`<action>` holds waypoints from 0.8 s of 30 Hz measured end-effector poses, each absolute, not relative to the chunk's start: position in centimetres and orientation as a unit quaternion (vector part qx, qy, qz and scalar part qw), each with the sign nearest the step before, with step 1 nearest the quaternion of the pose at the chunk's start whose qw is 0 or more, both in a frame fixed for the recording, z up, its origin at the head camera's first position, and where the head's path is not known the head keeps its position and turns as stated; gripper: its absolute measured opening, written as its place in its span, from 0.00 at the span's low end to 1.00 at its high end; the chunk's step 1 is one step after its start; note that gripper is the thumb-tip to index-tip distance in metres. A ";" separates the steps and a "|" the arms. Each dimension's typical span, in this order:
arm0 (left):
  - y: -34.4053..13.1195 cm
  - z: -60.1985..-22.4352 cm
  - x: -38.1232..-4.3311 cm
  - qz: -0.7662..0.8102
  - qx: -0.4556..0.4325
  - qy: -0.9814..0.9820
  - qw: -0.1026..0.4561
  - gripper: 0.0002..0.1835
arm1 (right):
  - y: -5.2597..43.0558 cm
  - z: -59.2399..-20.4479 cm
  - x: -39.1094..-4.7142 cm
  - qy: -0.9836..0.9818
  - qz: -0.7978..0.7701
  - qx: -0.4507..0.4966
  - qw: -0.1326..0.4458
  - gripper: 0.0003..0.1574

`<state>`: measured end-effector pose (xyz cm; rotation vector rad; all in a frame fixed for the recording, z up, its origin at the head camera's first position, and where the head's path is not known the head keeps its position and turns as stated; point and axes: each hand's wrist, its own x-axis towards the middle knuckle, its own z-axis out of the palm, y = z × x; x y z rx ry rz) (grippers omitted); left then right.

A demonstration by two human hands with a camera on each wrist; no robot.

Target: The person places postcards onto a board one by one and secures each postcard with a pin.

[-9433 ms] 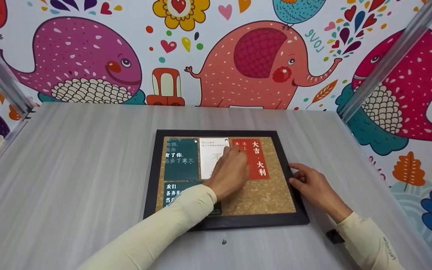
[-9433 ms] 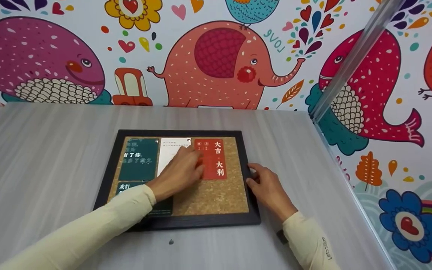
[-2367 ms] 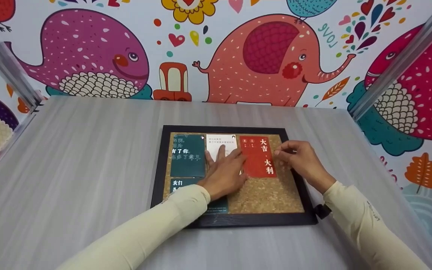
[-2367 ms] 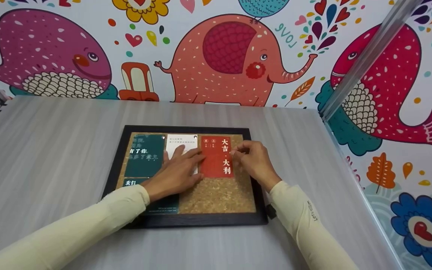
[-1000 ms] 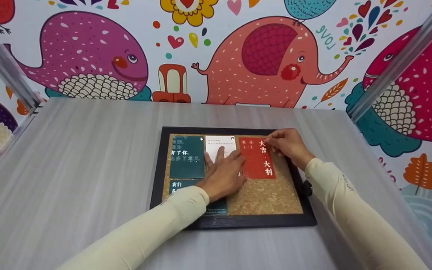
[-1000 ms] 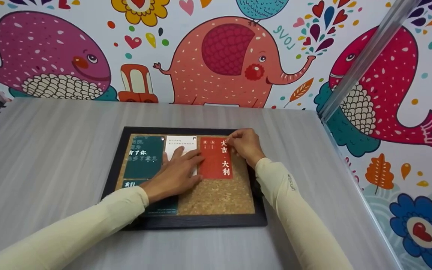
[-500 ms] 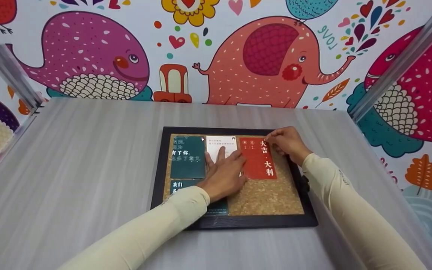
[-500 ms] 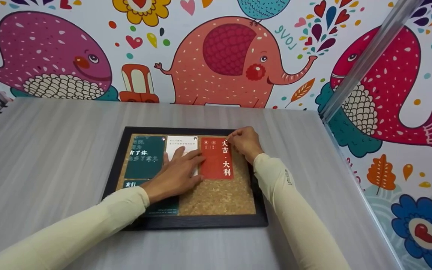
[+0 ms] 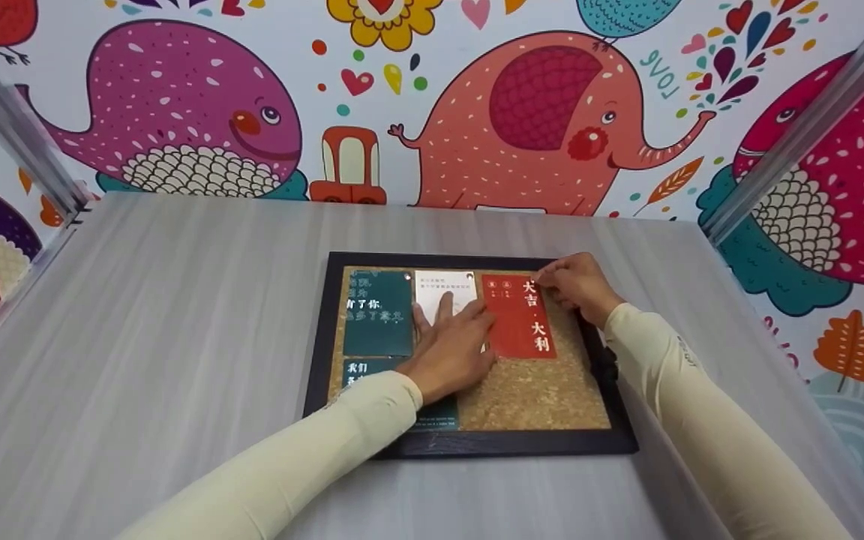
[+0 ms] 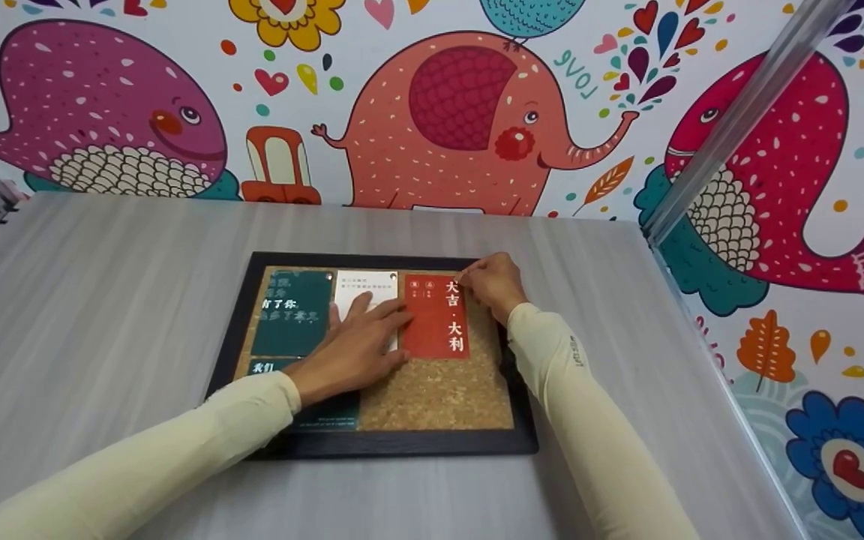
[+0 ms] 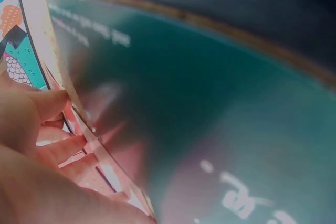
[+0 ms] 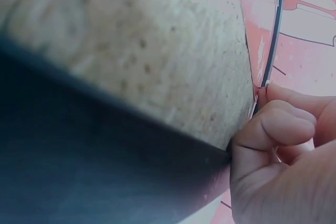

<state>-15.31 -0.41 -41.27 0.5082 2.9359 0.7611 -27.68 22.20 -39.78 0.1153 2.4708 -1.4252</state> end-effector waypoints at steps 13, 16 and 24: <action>-0.4 -41.2 -15.3 0.243 0.164 0.955 0.034 0.25 | 21.9 -39.5 -27.8 0.854 -0.494 0.073 0.146 0.13; -0.4 -41.2 -15.4 0.242 0.163 0.956 0.033 0.25 | 21.9 -39.5 -27.8 0.855 -0.493 0.071 0.144 0.13; -0.4 -41.3 -15.2 0.241 0.168 0.956 0.025 0.25 | 21.8 -39.7 -28.0 0.852 -0.498 0.067 0.144 0.13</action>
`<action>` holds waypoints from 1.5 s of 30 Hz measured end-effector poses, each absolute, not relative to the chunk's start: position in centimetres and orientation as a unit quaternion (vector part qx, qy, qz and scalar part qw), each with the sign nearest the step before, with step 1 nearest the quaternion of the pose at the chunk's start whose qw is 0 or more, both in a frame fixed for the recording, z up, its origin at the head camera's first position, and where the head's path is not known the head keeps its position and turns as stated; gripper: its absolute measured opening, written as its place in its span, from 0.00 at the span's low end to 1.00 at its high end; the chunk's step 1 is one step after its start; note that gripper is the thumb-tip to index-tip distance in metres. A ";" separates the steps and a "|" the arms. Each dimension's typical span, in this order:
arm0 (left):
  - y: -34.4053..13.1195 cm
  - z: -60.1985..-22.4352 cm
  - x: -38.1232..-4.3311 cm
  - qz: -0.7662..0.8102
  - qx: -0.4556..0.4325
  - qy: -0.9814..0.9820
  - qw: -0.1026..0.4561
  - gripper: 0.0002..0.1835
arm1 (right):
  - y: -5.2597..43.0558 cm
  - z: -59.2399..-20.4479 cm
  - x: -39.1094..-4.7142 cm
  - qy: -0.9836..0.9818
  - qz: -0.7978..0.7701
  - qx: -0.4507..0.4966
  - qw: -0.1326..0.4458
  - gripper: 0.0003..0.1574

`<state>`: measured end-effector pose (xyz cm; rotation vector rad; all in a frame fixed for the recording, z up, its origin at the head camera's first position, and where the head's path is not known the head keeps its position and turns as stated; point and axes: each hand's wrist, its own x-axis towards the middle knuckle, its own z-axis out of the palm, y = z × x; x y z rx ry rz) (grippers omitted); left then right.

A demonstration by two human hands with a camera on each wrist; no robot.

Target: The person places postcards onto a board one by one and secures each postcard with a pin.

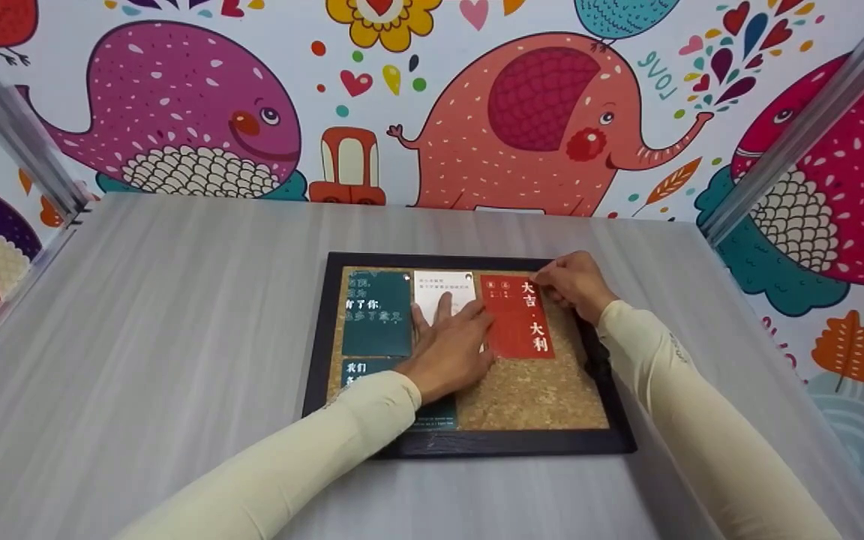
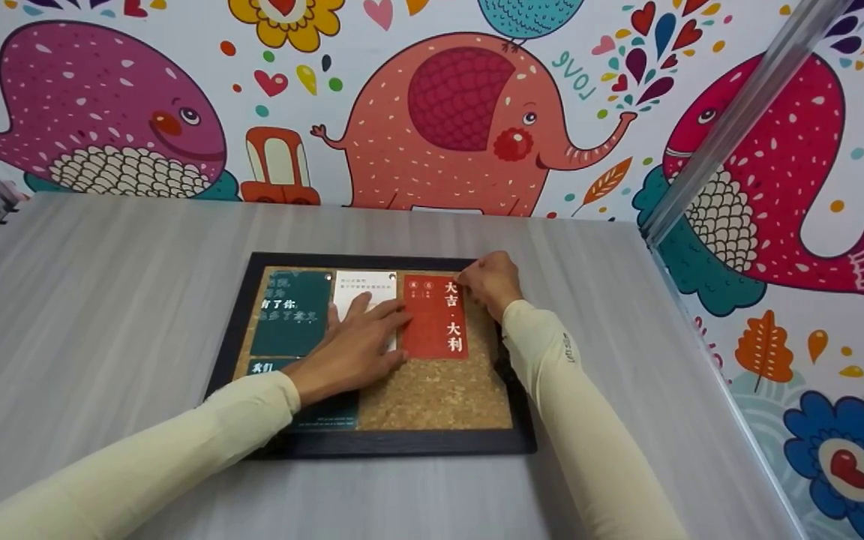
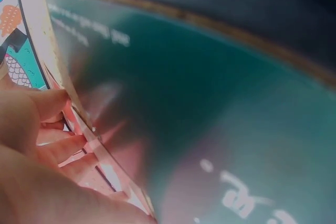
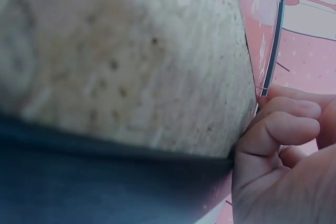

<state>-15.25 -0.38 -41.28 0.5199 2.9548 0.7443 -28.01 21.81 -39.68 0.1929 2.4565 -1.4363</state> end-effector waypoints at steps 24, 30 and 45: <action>0.0 -41.3 -15.5 0.229 0.167 0.959 0.028 0.24 | 21.4 -40.7 -27.8 0.903 -0.423 0.011 0.071 0.07; 0.0 -41.4 -15.5 0.227 0.171 0.959 0.018 0.21 | 20.8 -40.3 -27.4 0.940 -0.336 -0.040 0.041 0.11; -0.3 -41.3 -15.4 0.231 0.166 0.958 0.028 0.23 | 21.3 -40.1 -27.3 0.947 -0.307 -0.080 0.054 0.11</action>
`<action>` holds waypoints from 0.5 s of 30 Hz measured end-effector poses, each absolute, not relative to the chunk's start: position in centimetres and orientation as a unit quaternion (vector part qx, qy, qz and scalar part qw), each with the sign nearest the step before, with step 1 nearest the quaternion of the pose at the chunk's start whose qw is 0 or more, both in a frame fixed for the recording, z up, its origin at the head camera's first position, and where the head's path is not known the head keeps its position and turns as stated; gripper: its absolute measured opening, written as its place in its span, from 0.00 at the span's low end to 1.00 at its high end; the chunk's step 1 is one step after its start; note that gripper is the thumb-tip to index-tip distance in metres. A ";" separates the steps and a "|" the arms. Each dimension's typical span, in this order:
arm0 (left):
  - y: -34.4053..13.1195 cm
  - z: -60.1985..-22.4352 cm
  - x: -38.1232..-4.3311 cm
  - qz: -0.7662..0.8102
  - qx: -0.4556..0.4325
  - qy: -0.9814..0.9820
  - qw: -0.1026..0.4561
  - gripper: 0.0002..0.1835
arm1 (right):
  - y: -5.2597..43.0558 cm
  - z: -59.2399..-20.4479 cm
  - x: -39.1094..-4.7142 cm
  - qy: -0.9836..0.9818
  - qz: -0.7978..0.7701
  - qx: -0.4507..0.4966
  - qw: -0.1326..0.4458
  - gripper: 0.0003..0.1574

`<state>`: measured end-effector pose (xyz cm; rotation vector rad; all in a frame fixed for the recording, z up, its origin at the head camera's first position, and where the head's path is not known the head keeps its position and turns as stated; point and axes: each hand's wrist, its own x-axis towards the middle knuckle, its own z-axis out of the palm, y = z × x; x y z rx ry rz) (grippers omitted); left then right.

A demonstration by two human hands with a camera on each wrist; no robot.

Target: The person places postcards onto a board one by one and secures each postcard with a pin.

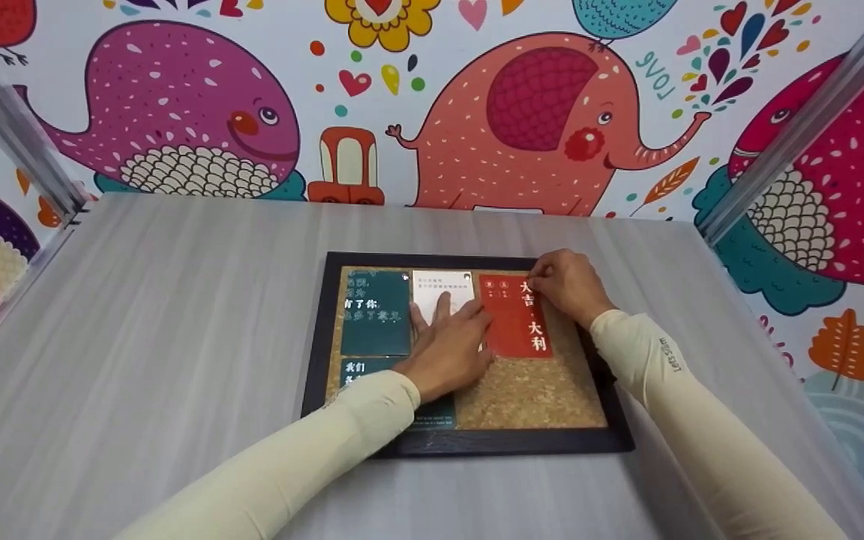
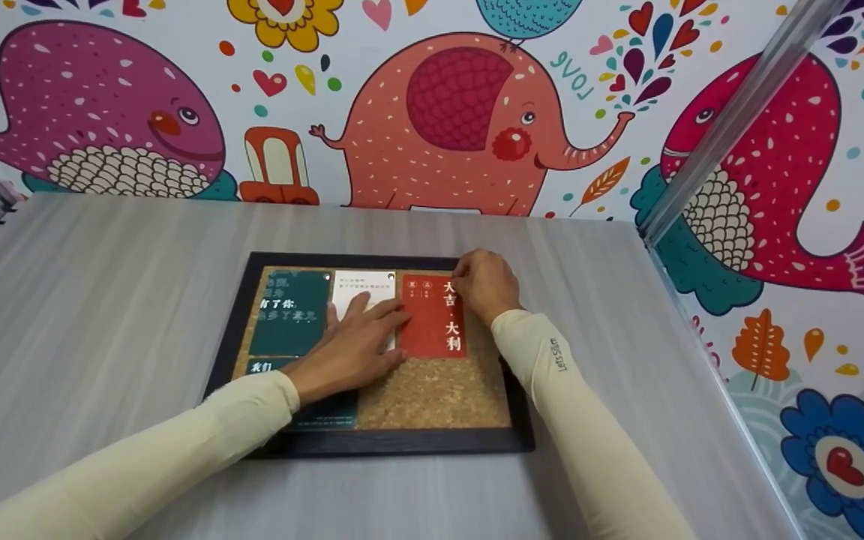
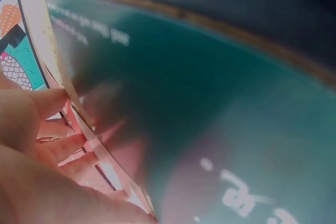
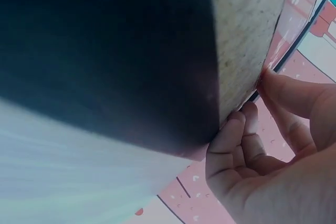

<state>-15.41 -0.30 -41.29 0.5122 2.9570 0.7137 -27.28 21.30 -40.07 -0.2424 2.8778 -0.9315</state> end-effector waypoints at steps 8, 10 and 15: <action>-0.2 -41.4 -15.4 0.232 0.163 0.958 0.037 0.25 | 22.0 -40.3 -26.7 0.944 -0.310 -0.106 0.039 0.10; -0.3 -41.4 -15.4 0.235 0.164 0.958 0.034 0.25 | 22.2 -40.2 -26.4 0.942 -0.316 -0.106 0.034 0.10; -0.4 -41.4 -15.4 0.243 0.173 0.954 0.019 0.23 | 23.2 -40.2 -25.4 0.938 -0.326 -0.113 0.010 0.09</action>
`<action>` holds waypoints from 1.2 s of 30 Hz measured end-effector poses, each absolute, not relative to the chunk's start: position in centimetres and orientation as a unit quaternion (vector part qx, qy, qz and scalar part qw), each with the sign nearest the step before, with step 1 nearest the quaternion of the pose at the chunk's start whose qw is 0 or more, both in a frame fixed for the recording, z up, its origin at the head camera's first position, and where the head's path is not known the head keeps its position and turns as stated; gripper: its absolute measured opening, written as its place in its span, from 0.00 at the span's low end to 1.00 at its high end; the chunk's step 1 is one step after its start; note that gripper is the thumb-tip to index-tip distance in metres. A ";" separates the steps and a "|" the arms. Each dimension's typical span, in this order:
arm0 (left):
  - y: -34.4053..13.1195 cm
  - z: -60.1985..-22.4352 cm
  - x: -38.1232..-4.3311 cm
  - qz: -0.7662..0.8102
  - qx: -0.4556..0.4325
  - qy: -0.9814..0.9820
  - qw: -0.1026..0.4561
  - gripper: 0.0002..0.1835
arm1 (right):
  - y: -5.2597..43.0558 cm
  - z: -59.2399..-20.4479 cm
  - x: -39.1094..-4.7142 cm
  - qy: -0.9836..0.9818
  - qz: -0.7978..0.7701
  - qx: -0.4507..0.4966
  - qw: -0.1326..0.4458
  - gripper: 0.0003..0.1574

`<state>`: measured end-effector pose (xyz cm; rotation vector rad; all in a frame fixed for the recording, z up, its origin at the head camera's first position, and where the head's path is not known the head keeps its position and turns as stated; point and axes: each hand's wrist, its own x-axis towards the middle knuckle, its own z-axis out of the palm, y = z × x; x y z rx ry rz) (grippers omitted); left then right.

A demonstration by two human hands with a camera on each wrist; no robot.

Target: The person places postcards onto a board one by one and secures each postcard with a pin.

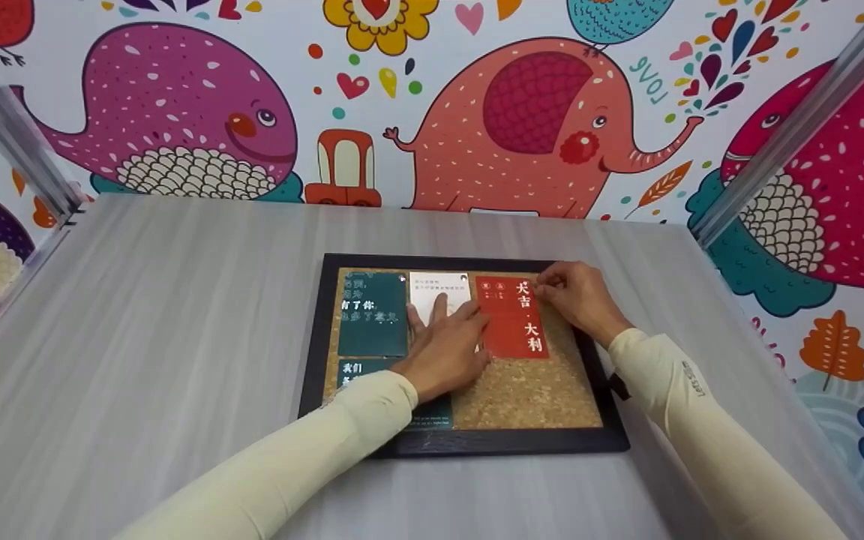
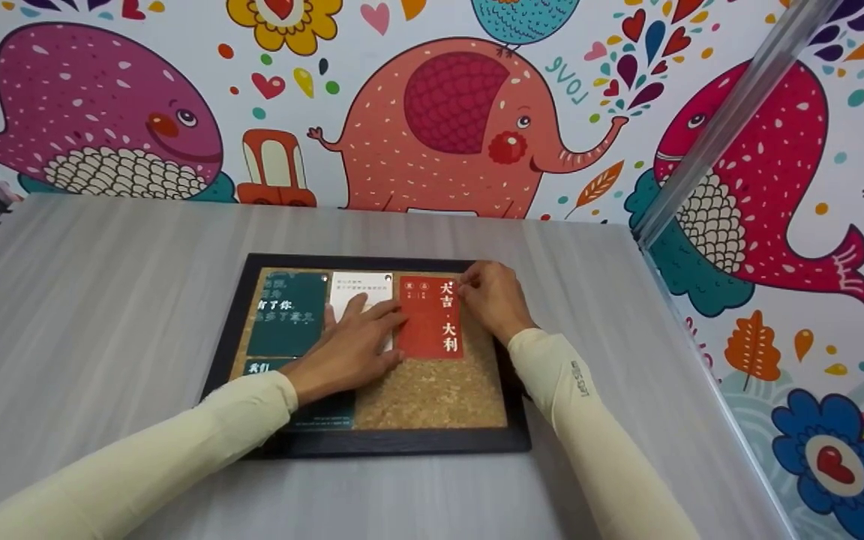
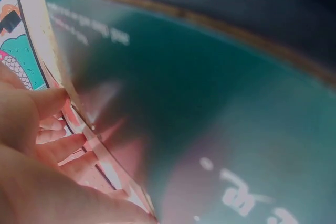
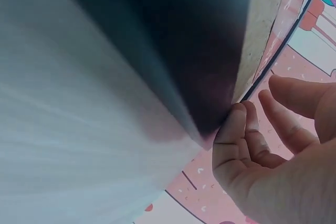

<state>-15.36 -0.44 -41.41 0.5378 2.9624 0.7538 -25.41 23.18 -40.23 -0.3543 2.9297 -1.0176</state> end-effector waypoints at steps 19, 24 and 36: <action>-0.3 -41.2 -15.3 0.236 0.172 0.956 0.025 0.25 | 24.4 -40.5 -21.8 0.935 -0.334 -0.117 0.003 0.10; -0.4 -41.1 -15.2 0.248 0.168 0.953 0.038 0.29 | 24.2 -40.7 -21.1 0.935 -0.320 -0.152 -0.023 0.09; -2.3 -39.8 -13.2 0.255 0.186 0.949 -0.012 0.31 | 23.6 -40.0 -18.3 0.944 -0.278 -0.175 -0.040 0.10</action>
